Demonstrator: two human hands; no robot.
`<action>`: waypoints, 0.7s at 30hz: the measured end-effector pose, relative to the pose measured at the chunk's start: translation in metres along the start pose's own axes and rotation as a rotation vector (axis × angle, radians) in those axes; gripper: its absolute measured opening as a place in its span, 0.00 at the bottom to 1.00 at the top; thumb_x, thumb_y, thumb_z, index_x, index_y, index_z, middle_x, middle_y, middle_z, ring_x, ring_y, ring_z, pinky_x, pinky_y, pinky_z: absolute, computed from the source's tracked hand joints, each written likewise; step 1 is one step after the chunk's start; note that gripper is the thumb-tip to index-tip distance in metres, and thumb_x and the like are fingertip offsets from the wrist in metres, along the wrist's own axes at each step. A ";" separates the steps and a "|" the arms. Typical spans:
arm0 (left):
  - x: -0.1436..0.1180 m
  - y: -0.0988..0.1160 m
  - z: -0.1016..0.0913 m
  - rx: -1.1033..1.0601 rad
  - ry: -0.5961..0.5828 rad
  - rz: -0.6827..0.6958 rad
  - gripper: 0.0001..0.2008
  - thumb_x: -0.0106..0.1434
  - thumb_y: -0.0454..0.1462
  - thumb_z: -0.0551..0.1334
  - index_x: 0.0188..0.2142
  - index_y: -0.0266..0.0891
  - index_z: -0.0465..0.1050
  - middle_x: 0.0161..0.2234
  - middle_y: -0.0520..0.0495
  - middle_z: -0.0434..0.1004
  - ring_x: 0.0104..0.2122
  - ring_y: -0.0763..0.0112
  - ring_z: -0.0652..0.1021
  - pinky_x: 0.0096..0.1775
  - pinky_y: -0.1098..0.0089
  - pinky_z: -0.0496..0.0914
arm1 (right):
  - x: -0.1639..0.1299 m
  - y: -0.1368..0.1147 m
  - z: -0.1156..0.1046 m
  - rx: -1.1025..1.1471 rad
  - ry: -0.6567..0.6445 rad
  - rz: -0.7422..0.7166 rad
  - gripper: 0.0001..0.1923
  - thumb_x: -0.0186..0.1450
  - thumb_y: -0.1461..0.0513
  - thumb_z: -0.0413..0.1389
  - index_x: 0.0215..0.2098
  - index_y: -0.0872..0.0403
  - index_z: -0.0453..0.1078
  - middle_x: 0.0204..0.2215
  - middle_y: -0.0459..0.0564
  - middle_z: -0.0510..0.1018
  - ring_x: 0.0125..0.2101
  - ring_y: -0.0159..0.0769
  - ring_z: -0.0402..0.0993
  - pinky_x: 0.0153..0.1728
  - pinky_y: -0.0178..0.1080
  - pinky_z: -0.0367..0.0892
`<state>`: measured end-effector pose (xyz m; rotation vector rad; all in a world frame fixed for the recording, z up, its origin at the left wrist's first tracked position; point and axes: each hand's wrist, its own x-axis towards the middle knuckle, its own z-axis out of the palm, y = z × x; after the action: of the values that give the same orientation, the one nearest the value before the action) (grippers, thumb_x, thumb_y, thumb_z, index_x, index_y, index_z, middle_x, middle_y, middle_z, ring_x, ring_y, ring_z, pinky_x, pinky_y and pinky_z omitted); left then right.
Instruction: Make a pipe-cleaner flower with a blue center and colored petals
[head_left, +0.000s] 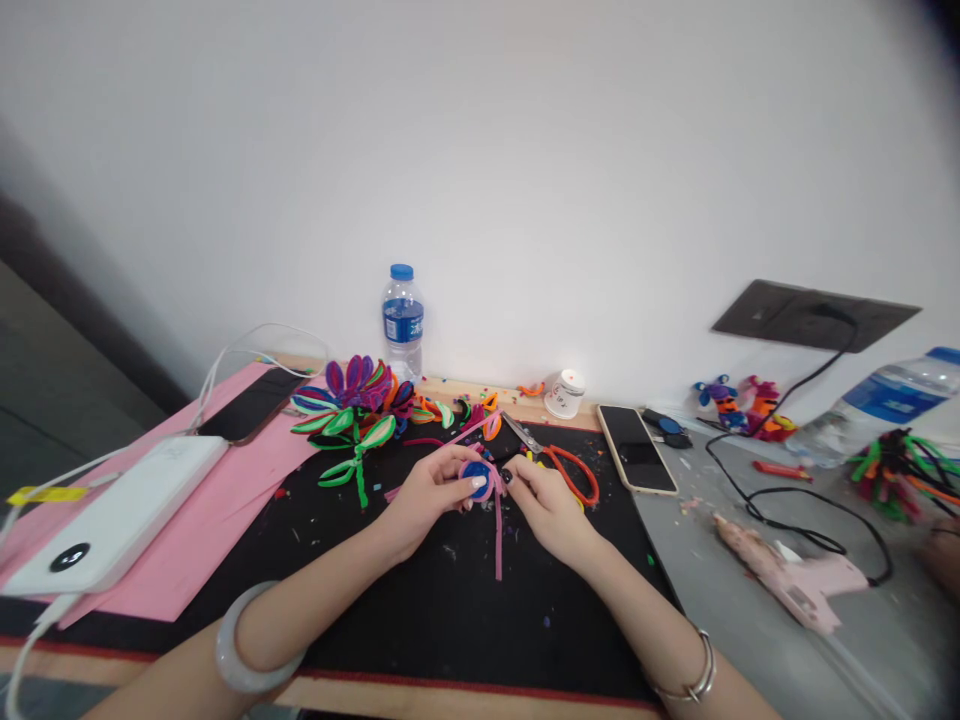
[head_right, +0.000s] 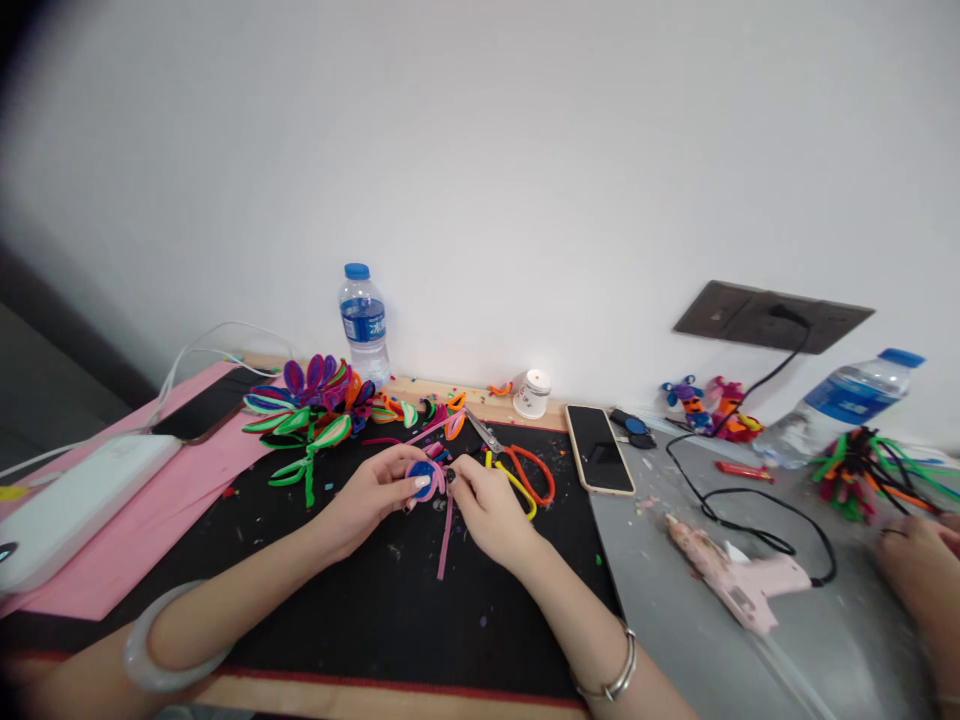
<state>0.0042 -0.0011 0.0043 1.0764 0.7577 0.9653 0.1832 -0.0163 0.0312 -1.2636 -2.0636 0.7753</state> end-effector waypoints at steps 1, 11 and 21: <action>0.000 0.000 0.000 0.005 0.006 -0.001 0.13 0.53 0.37 0.63 0.38 0.38 0.67 0.30 0.50 0.71 0.26 0.77 0.70 0.26 0.76 0.62 | 0.000 0.000 -0.001 -0.012 0.005 0.001 0.09 0.65 0.64 0.42 0.27 0.54 0.58 0.20 0.40 0.60 0.21 0.27 0.56 0.24 0.30 0.52; 0.000 0.000 0.000 0.017 0.005 -0.010 0.12 0.53 0.37 0.63 0.38 0.38 0.67 0.31 0.49 0.72 0.24 0.79 0.69 0.26 0.76 0.62 | 0.000 -0.007 -0.002 -0.057 -0.065 -0.041 0.08 0.65 0.65 0.41 0.27 0.53 0.56 0.21 0.41 0.62 0.22 0.27 0.59 0.24 0.30 0.52; -0.001 0.000 -0.001 0.021 0.003 -0.009 0.12 0.54 0.37 0.63 0.39 0.38 0.67 0.31 0.48 0.72 0.26 0.77 0.71 0.27 0.76 0.62 | -0.001 -0.008 -0.004 -0.057 -0.092 -0.051 0.08 0.65 0.65 0.41 0.29 0.54 0.57 0.22 0.41 0.64 0.23 0.27 0.59 0.25 0.30 0.53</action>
<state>0.0033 -0.0015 0.0039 1.0895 0.7756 0.9535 0.1819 -0.0194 0.0394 -1.2216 -2.1970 0.7690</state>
